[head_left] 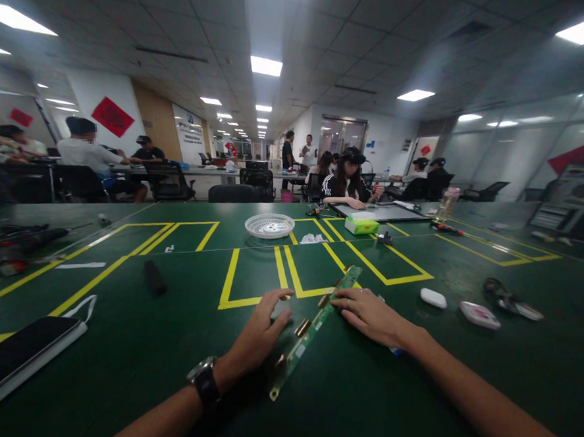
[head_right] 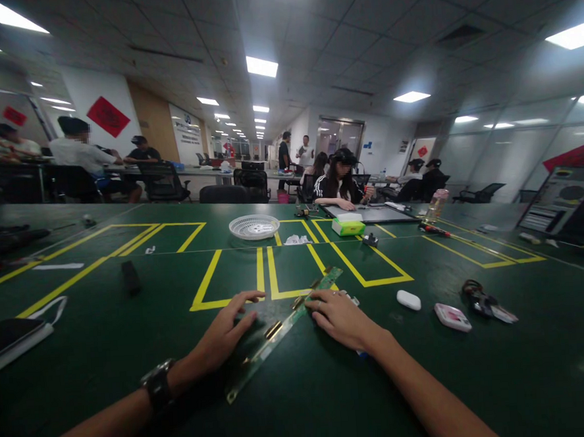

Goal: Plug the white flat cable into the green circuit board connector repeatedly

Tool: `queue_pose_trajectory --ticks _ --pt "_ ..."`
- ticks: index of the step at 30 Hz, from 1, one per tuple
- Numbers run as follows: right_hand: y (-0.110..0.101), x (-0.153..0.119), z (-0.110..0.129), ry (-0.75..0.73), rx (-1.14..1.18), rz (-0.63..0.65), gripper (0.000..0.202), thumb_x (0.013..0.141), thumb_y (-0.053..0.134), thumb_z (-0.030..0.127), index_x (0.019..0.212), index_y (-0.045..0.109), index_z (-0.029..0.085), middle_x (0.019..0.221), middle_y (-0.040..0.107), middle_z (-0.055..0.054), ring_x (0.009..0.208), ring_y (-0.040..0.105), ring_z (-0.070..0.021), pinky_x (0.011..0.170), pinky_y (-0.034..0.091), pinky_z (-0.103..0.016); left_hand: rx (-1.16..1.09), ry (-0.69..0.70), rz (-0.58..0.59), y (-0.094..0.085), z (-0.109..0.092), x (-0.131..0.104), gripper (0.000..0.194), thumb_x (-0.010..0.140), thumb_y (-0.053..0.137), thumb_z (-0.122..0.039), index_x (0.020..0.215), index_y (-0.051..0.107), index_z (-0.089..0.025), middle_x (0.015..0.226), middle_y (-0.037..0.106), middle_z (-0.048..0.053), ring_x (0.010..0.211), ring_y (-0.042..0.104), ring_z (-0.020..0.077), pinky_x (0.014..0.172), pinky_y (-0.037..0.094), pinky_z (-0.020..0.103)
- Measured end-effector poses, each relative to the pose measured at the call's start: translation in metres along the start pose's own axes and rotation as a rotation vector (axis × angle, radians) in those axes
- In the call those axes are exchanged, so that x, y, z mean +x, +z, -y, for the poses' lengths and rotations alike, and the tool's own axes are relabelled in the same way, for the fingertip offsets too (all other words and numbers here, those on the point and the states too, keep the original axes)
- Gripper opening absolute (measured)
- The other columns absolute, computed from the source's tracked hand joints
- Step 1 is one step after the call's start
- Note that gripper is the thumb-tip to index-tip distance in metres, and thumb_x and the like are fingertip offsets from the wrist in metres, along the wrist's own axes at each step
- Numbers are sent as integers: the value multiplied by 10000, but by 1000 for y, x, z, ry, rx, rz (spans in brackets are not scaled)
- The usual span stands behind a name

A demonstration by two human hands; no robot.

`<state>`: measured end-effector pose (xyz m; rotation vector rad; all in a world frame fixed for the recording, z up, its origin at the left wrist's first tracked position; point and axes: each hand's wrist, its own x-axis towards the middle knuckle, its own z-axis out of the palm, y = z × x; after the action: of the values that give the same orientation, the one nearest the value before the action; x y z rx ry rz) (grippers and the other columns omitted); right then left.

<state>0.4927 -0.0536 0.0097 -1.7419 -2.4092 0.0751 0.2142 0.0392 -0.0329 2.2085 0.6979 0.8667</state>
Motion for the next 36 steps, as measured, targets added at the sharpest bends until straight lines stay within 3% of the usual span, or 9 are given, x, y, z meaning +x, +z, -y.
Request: queue_pose_trajectory --ticks 6,9,11,14,18,22,30,33,36 --pt "-3 -9 65 -355 206 70 397 880 585 204 1275 607 246 1361 560 -53 1253 498 -212 1062 375 -389 262 121 146 6 1 -2 441 931 513 -276 1367 450 -249 1426 484 74 1324 421 259 1093 338 461" --pt "-2 -10 76 -455 235 57 337 891 570 187 1220 626 235 1282 618 -45 1200 535 -190 1032 392 -363 433 183 260 8 -4 -4 419 924 523 -298 1340 484 -278 1465 452 59 1352 391 281 1069 330 494" --pt "-3 -8 65 -353 180 -39 267 920 513 180 1148 646 219 1188 657 -59 1118 572 -197 978 422 -373 494 192 293 8 -8 -5 402 936 507 -322 1336 491 -286 1473 444 55 1347 397 289 1052 333 502" --pt "-5 -6 27 62 -21 -202 225 940 458 191 1028 664 164 1044 673 -105 989 603 -234 902 451 -401 527 187 298 6 -11 -6 419 955 485 -368 1365 472 -281 1486 428 61 1344 400 295 1056 320 503" --pt "-4 -8 -20 455 -222 -87 270 923 506 265 1079 669 117 1096 639 -172 1008 602 -313 856 471 -444 529 190 304 4 -11 -7 468 957 479 -455 1387 463 -271 1498 412 71 1343 395 314 1060 314 508" --pt "-1 -9 -18 346 -120 -23 247 922 517 255 1095 663 155 1115 625 -132 1019 591 -272 861 472 -393 542 181 316 4 -9 -7 565 946 468 -535 1434 425 -254 1527 374 87 1376 349 327 1093 281 515" --pt "6 -3 38 -83 202 13 220 924 537 162 1115 629 225 1122 616 -59 1048 572 -195 935 451 -351 520 138 264 7 -9 -8 574 954 476 -529 1454 415 -254 1541 360 84 1408 299 327 1108 270 520" --pt "4 -4 39 -20 143 -69 228 918 556 196 1137 616 223 1154 608 -75 1071 567 -217 942 455 -375 488 145 255 7 -7 -8 572 953 485 -528 1454 417 -261 1540 362 81 1406 299 332 1108 267 532" --pt "3 -6 23 212 -45 -158 295 914 559 318 1165 619 174 1159 603 -134 1078 558 -291 923 458 -445 450 153 244 7 -5 -8 574 950 496 -532 1451 422 -263 1538 364 75 1396 310 343 1113 259 542"
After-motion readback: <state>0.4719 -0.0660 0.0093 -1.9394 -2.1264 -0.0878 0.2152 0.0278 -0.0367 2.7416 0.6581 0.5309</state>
